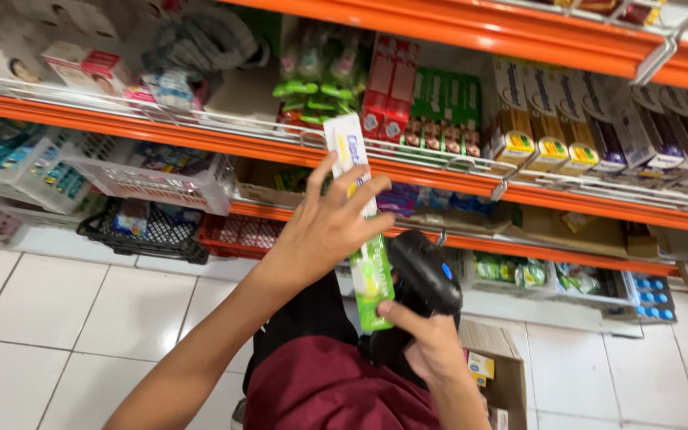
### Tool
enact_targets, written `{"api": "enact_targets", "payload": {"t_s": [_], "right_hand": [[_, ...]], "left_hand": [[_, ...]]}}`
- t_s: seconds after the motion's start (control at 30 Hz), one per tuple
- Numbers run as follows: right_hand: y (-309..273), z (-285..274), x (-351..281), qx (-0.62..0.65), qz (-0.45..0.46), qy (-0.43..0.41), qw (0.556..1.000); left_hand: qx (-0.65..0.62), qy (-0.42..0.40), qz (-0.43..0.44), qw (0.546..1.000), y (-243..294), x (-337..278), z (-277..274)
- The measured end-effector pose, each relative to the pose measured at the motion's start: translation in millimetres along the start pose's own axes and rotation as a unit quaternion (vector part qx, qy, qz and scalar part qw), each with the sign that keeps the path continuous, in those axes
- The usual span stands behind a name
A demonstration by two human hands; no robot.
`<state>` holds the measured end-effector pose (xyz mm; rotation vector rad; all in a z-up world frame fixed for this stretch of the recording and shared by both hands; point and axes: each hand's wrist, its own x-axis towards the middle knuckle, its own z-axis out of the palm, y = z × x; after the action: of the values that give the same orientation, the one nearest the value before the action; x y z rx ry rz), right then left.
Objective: The person scans barcodes on toothbrushes and soap boxes using a handheld barcode scanner, retrieving items from shelves and a cardboard box and placing them onto the retail shelves by hand.
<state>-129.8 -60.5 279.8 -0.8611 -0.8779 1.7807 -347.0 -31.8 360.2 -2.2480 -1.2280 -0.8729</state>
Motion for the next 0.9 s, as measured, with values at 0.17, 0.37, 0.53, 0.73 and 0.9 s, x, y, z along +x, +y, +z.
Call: {"api": "enact_targets", "payload": {"t_s": [0.17, 0.37, 0.53, 0.73, 0.9], "right_hand": [[-30, 49, 37, 0.02, -0.035, -0.011, 0.999], [-45, 87, 81, 0.058, -0.076, -0.065, 0.993], [-44, 108, 112, 0.062, -0.06, -0.045, 0.995], [-38, 96, 118, 0.099, -0.064, -0.076, 0.99], [-11, 69, 90, 0.081, -0.027, -0.107, 0.991]], "left_hand": [[0.051, 0.028, -0.17, 0.984, -9, 13, -28], [-0.375, 0.043, -0.356, 0.855, 3, 6, -59], [-0.399, 0.075, -0.344, 0.846, -9, 6, -40], [-0.342, 0.227, -0.3, 0.861, -61, 32, 13], [-0.247, 0.235, -0.347, 0.874, -91, 73, 28]]}}
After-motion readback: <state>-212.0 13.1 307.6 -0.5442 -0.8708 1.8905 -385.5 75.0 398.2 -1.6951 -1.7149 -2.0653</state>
